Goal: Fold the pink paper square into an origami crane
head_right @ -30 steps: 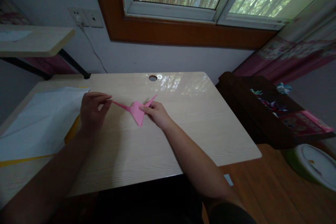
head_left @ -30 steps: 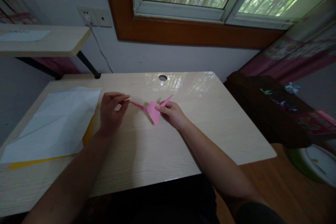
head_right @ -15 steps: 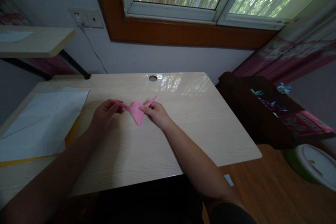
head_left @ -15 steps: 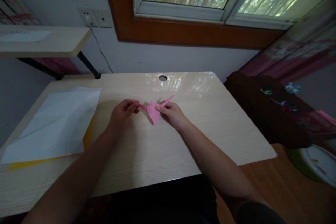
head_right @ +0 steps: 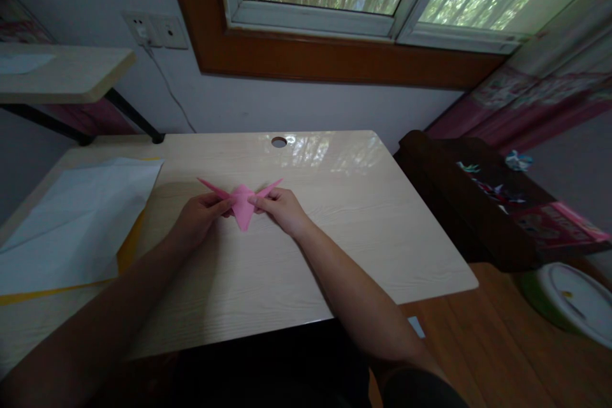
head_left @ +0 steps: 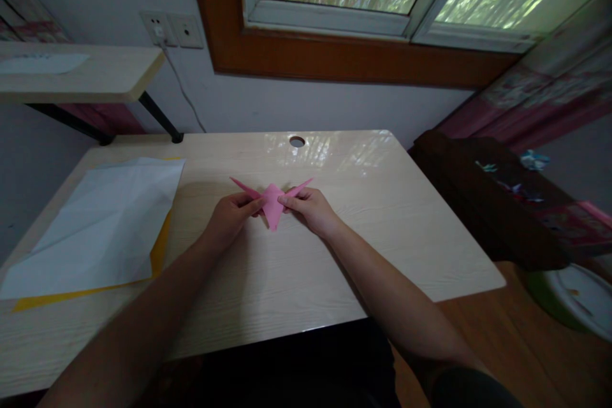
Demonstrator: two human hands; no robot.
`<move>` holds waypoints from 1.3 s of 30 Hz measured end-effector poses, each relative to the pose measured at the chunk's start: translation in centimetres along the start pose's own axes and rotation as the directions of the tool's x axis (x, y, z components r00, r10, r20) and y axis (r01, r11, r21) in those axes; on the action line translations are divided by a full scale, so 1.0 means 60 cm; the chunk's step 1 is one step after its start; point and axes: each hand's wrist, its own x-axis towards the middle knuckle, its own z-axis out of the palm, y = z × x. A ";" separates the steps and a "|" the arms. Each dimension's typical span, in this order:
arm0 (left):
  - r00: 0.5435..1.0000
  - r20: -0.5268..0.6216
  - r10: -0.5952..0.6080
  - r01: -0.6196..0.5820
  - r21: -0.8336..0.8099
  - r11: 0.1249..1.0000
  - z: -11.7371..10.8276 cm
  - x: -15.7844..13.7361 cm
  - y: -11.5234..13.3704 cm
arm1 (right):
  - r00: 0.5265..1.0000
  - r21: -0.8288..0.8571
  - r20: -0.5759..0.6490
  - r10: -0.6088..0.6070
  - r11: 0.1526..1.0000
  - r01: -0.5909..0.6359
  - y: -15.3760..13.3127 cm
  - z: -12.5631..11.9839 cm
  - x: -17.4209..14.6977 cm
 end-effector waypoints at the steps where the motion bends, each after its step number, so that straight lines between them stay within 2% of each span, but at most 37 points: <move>1: 1.000 -0.006 0.007 -0.007 0.014 1.000 -0.001 0.001 -0.001 | 1.000 -0.001 -0.003 0.004 1.000 -0.004 0.001 0.000 0.000; 7: 0.999 -0.050 0.005 -0.003 0.036 0.999 -0.002 0.003 -0.001 | 1.000 0.022 -0.006 -0.004 1.000 0.004 0.003 0.000 0.005; 13: 0.992 -0.120 0.043 -0.047 -0.024 0.999 -0.003 0.008 -0.010 | 0.996 0.012 0.074 -0.042 0.999 0.042 -0.011 0.010 0.001; 19: 0.998 -0.056 -0.014 0.002 -0.210 0.978 0.009 0.009 -0.019 | 0.996 -0.081 0.086 -0.019 0.996 0.026 -0.011 0.015 -0.003; 24: 0.997 0.057 -0.061 0.070 -0.178 0.981 0.012 0.004 -0.008 | 0.997 -0.034 0.068 -0.028 0.999 0.031 -0.004 0.009 0.002; 30: 0.997 0.053 -0.061 0.068 -0.156 0.985 0.010 0.003 -0.006 | 0.996 -0.034 0.089 -0.025 0.999 0.028 -0.003 0.008 0.002; 39: 0.998 0.021 -0.062 0.065 -0.266 0.962 0.008 0.005 -0.008 | 0.987 -0.096 0.158 0.041 0.995 -0.026 -0.014 0.010 -0.006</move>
